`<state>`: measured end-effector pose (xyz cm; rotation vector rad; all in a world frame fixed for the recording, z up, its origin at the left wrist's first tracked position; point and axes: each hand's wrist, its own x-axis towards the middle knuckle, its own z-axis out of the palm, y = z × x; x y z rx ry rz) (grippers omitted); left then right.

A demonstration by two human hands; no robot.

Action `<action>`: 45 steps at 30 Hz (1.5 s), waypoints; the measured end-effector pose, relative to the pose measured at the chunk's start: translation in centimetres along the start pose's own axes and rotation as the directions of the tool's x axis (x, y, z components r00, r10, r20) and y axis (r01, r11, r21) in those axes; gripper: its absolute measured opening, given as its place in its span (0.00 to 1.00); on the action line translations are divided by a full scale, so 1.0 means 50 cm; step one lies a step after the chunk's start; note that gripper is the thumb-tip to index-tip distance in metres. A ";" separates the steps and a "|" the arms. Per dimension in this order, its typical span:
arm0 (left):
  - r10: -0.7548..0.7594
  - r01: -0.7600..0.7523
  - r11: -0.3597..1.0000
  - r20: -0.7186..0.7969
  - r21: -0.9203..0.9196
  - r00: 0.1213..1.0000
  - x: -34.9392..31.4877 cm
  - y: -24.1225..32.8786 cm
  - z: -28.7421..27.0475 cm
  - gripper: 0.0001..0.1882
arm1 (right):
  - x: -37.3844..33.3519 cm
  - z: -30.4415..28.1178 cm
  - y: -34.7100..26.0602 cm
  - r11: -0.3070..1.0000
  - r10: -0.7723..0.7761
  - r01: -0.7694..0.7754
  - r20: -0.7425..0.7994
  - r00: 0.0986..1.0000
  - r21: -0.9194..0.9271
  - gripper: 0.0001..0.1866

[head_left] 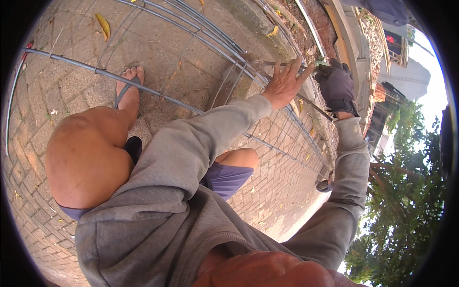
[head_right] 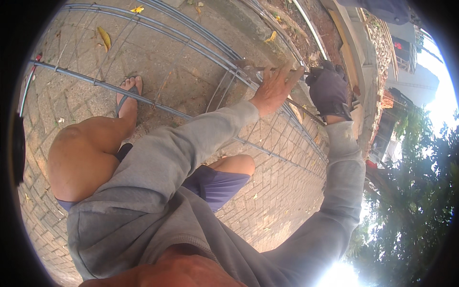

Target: The person ties a rebar mesh grid together using wire ties and pliers. They repeatedly wrap wire around intersecting rebar rods and twist the wire to secure the joints.

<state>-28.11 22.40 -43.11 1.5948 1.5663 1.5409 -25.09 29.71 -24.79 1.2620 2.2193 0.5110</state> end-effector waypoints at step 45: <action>-0.062 0.061 0.998 -0.064 -0.012 0.996 0.046 -0.046 -0.016 0.15 | -0.088 -0.009 -0.028 0.653 -0.683 0.311 -0.358 0.637 -0.691 0.15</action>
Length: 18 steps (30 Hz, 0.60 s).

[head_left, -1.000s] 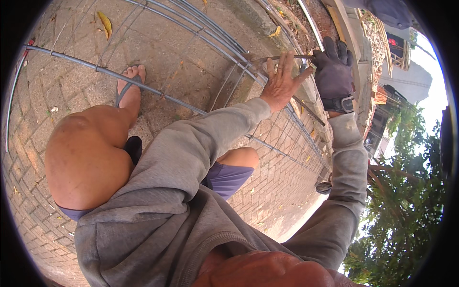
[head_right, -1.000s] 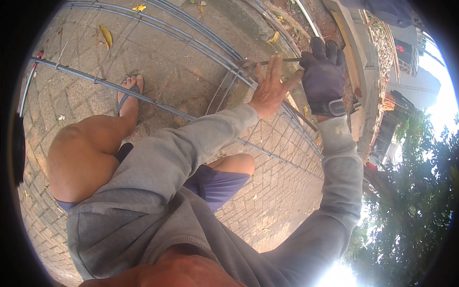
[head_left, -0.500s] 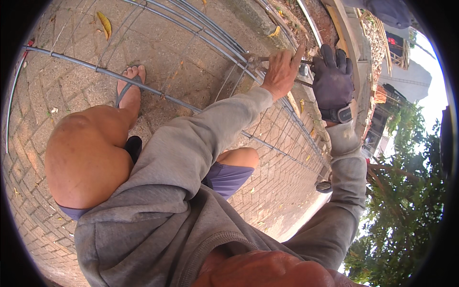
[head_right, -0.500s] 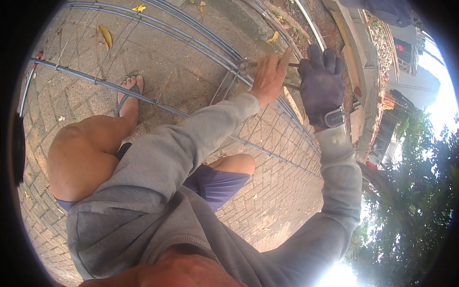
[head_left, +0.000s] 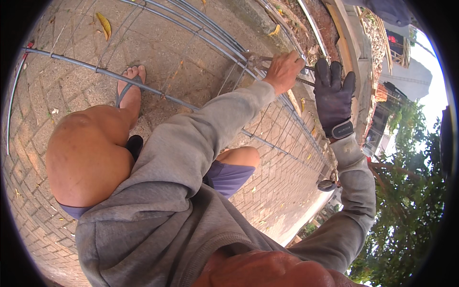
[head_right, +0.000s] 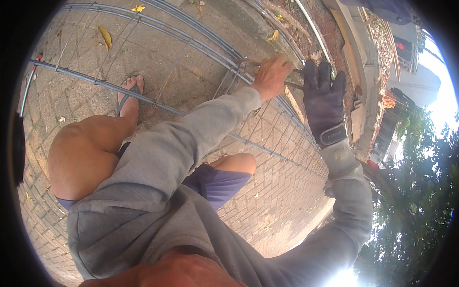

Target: The person ties a rebar mesh grid together using wire ties and pliers. They repeatedly wrap wire around intersecting rebar rods and twist the wire to secure the joints.

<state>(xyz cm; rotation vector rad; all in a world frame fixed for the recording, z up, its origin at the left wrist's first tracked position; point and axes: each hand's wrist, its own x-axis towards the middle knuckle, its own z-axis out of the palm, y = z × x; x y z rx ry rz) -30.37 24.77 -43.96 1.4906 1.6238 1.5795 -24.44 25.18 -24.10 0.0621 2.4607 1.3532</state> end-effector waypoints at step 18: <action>0.024 -0.065 0.995 0.435 0.079 0.900 -0.013 0.063 0.026 0.21 | 0.035 0.073 0.037 0.423 -0.371 -0.843 0.912 0.173 0.332 0.22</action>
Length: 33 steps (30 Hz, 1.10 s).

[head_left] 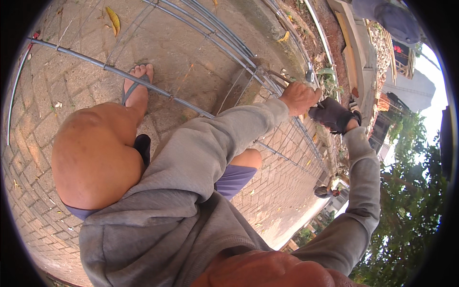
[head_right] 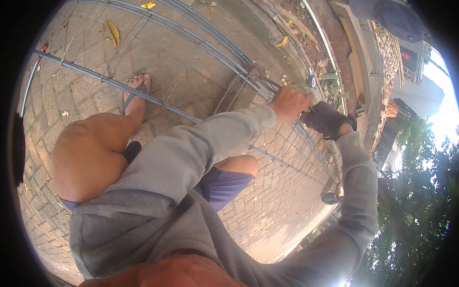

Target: The person ties a rebar mesh grid together using wire ties and pliers. They repeatedly wrap wire around intersecting rebar rods and twist the wire to secure the joints.

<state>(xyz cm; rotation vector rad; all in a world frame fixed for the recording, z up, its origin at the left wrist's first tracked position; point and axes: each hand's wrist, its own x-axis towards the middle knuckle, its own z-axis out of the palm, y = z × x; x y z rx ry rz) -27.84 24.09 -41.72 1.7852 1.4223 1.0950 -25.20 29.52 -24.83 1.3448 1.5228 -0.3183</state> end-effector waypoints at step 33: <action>0.196 -0.200 0.979 -0.073 -0.042 0.978 0.023 -0.070 -0.030 0.19 | -0.004 0.016 0.028 0.983 -0.053 0.063 -0.065 0.997 0.173 0.11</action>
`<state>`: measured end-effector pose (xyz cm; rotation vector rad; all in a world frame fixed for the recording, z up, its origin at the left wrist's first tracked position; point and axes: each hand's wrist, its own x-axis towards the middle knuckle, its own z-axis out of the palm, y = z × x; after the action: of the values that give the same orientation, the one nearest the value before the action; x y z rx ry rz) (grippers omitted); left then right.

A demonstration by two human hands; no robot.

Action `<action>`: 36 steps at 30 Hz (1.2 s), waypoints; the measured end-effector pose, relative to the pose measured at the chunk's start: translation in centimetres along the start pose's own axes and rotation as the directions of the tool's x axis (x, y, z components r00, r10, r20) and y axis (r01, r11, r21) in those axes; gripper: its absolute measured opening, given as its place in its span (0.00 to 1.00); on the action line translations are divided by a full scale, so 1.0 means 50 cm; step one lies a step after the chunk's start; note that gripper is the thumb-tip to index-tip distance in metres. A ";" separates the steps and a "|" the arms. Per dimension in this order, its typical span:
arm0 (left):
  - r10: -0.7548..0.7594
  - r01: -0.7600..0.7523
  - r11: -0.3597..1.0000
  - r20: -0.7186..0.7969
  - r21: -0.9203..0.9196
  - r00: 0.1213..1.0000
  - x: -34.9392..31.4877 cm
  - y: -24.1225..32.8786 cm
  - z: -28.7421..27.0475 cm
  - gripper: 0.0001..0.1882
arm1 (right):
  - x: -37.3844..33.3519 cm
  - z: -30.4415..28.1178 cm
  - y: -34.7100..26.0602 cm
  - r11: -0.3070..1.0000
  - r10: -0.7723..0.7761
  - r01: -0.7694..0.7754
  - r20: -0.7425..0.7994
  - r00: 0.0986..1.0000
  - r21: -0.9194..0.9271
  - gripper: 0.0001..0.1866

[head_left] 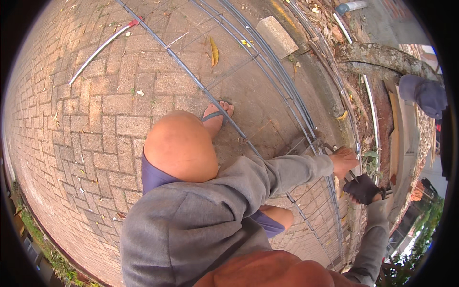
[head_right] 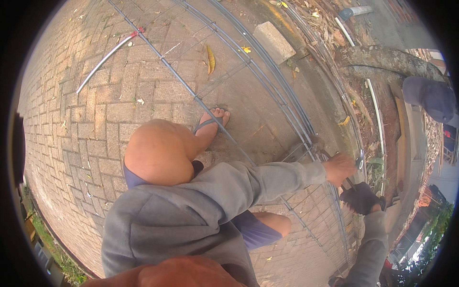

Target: The person ties a rebar mesh grid together using wire ties and pliers. They repeatedly wrap wire around intersecting rebar rods and twist the wire to secure the joints.

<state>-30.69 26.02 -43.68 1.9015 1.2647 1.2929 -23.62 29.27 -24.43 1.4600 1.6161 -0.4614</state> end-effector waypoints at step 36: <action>-0.151 0.105 0.963 0.173 0.250 0.973 -0.317 0.284 -0.642 0.21 | -0.004 0.534 -0.251 -0.291 -0.794 0.460 -0.480 0.374 0.839 0.32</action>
<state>-55.73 2.88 -25.76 2.0124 1.4693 0.9013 -25.81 5.82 -42.20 0.7533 1.7595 -2.7460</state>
